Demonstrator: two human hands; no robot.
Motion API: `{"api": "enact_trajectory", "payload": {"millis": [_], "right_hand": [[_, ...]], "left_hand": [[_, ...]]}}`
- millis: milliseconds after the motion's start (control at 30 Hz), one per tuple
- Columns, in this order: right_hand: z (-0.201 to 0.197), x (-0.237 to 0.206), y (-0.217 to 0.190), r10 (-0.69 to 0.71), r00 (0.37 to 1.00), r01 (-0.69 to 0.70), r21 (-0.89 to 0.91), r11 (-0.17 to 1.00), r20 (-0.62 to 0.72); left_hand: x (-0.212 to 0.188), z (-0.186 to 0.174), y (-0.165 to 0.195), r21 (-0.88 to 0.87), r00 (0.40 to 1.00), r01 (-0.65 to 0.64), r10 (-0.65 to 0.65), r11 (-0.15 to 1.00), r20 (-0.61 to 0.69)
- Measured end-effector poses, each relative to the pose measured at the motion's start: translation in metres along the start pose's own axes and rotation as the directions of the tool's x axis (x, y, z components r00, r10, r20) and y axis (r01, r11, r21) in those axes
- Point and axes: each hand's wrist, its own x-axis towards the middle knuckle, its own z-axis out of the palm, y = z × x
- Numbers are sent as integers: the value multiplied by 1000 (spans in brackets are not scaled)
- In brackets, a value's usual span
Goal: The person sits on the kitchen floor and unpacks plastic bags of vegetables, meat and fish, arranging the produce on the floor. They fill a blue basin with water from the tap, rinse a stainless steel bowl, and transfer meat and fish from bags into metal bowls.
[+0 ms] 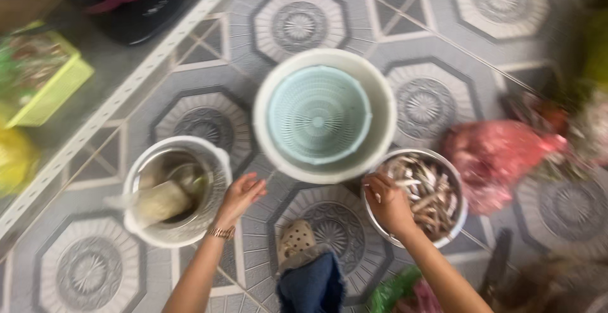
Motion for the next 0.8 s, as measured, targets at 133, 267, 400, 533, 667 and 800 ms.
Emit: {"api": "enact_trajectory", "payload": {"millis": [133,267,400,533,667,800], "right_hand": [[-36,-87,67,265,941,-238,144,961,-209],[-62,-175,156,627,741,-543,336,770,-240],[-37,-220,185,775,596,-609,748,265,210],[-27,-229,164,734,600,-691,669,275,317],[-97,-236,147,613,759,-616,544,570,218],[-216,-281,132,517,855,-517,-4,856,33]], "left_hand": [[29,82,15,-308,934,319,-241,896,266],[40,124,17,-439,925,380,-344,814,163],[35,128,16,-560,957,277,-278,781,86],[21,108,27,-550,961,272,-255,790,108],[-7,97,82,-391,959,265,-199,881,202],[-46,140,164,-264,949,63,24,962,313]]}}
